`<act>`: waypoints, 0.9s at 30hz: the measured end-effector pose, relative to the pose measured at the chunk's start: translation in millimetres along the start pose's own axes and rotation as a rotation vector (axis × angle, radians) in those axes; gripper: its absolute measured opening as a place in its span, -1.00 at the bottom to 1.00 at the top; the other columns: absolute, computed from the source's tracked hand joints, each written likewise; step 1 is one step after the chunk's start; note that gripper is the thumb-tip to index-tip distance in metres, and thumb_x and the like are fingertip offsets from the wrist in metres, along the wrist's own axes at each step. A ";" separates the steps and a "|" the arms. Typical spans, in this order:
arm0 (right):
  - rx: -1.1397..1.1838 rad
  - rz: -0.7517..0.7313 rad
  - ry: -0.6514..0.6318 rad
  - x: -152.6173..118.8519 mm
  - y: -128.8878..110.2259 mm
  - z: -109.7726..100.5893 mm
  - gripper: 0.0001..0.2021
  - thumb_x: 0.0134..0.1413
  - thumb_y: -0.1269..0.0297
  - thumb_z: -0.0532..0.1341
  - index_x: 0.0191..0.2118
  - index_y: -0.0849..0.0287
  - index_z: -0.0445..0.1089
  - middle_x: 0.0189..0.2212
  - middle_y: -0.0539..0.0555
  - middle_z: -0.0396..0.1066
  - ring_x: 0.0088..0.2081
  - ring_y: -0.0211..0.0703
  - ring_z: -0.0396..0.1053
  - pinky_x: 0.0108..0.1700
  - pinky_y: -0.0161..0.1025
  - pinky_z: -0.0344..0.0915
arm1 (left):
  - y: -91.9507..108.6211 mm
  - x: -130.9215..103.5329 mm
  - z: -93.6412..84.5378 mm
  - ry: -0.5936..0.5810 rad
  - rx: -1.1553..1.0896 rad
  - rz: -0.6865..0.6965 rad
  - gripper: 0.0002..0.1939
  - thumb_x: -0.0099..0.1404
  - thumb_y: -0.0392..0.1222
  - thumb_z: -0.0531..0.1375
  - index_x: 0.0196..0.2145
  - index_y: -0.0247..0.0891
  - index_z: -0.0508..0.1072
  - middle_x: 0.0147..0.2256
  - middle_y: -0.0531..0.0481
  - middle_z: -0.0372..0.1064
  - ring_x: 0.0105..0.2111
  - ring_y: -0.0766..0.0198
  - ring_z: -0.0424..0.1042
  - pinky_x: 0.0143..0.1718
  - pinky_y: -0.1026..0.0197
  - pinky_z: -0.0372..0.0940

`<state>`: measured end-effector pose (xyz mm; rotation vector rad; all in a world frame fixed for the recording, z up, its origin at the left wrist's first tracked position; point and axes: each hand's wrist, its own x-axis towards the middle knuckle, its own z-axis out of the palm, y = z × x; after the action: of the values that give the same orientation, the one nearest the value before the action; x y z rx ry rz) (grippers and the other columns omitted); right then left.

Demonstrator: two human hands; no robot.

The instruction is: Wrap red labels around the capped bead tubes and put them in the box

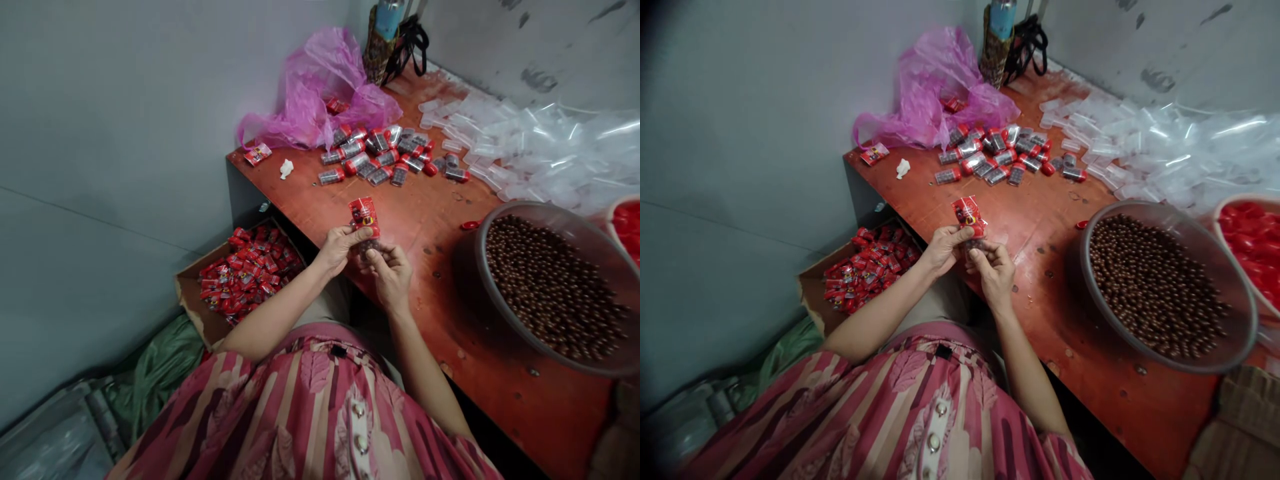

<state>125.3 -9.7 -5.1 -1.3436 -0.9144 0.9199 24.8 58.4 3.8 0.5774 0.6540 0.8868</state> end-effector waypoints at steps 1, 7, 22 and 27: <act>-0.034 -0.020 0.024 0.6 0.6 -0.7 -0.75 -0.03 0.16 0.29 -0.26 0.16 0.33 -0.48 -0.04 0.44 -0.53 -0.30 0.39 -0.50 -0.33 0.38 | -0.4 0.0 0.5 0.003 0.015 0.002 -0.68 -0.08 -0.09 0.39 -0.46 -0.41 0.48 -0.54 -0.01 0.41 -0.59 0.38 0.34 -0.55 0.31 0.21; 0.030 0.018 0.040 5.3 1.4 -3.7 -0.75 -0.04 0.13 0.29 -0.26 0.15 0.35 -0.48 -0.05 0.42 -0.54 -0.30 0.38 -0.51 -0.33 0.37 | -2.0 -3.1 7.6 -0.001 0.034 -0.015 -0.67 -0.12 -0.09 0.40 -0.47 -0.41 0.50 -0.58 0.00 0.39 -0.63 0.40 0.31 -0.58 0.30 0.20; 0.127 0.067 -0.029 6.2 3.0 3.6 -0.78 -0.10 0.20 0.34 -0.34 0.15 0.33 -0.48 -0.07 0.41 -0.50 -0.32 0.39 -0.41 -0.33 0.39 | -8.6 -30.3 -1.8 0.046 -0.107 0.022 -0.74 -0.07 -0.15 0.39 -0.47 -0.40 0.51 -0.47 -0.05 0.48 -0.48 0.31 0.45 -0.31 0.21 0.36; 0.132 0.095 -0.107 7.4 -1.1 4.4 -0.76 -0.09 0.22 0.34 -0.30 0.16 0.34 -0.48 -0.05 0.45 -0.48 -0.26 0.44 -0.41 -0.29 0.41 | -6.4 -62.1 -28.8 0.305 -0.202 0.215 -0.62 -0.03 0.04 0.35 -0.36 -0.31 0.49 -0.23 -0.14 0.50 -0.23 0.18 0.49 -0.17 0.17 0.36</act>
<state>124.0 -1.3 -3.8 -1.2428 -0.8607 1.1152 -21.7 8.3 -2.8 0.3361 0.7751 1.2428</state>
